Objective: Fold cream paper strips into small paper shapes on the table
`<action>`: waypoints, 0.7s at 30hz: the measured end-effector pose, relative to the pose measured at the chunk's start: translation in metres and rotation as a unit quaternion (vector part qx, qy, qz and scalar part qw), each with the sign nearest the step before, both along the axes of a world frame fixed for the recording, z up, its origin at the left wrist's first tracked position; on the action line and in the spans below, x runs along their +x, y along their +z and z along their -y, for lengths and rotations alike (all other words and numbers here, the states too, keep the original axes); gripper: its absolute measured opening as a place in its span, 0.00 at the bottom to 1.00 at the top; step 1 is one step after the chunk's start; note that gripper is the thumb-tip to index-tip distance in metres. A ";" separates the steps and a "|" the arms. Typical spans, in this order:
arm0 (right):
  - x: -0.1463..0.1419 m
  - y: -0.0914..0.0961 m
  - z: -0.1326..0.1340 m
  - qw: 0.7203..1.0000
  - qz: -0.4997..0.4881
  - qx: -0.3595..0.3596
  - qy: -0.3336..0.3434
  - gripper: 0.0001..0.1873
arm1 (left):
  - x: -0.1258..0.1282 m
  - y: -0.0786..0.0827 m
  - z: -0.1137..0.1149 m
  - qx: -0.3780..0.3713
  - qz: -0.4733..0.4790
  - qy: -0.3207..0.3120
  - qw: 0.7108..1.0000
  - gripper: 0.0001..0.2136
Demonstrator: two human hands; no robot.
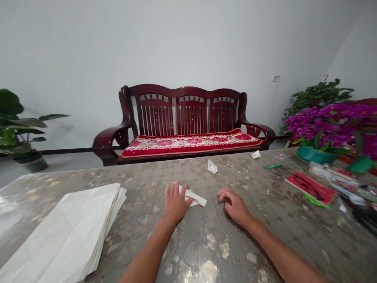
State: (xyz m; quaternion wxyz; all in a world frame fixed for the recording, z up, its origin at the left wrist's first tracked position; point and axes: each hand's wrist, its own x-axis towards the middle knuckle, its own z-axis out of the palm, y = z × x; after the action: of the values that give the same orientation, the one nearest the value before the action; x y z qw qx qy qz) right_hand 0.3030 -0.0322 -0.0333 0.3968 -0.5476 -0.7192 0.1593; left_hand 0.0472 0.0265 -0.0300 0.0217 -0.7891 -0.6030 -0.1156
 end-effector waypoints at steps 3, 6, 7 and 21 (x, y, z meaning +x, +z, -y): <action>-0.017 0.009 0.024 0.998 0.033 0.013 0.056 0.19 | -0.013 0.004 -0.012 -0.017 -0.008 -0.011 1.000 0.27; -0.037 0.019 0.035 0.988 0.119 0.020 0.095 0.21 | -0.023 0.006 -0.020 -0.035 -0.013 -0.019 0.999 0.28; -0.044 0.022 0.035 0.983 0.147 0.026 0.103 0.22 | -0.024 0.007 -0.021 -0.038 -0.012 -0.021 0.999 0.28; -0.082 0.025 -0.004 0.946 0.311 0.090 0.007 0.23 | -0.024 0.001 -0.024 -0.035 0.012 -0.021 0.999 0.29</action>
State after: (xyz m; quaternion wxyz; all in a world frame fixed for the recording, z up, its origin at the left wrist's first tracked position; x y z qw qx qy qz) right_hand 0.2213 -0.0278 -0.0085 0.1999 -0.5266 -0.8223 -0.0814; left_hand 0.0232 0.0509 -0.0295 -0.0159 -0.8005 -0.5899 -0.1047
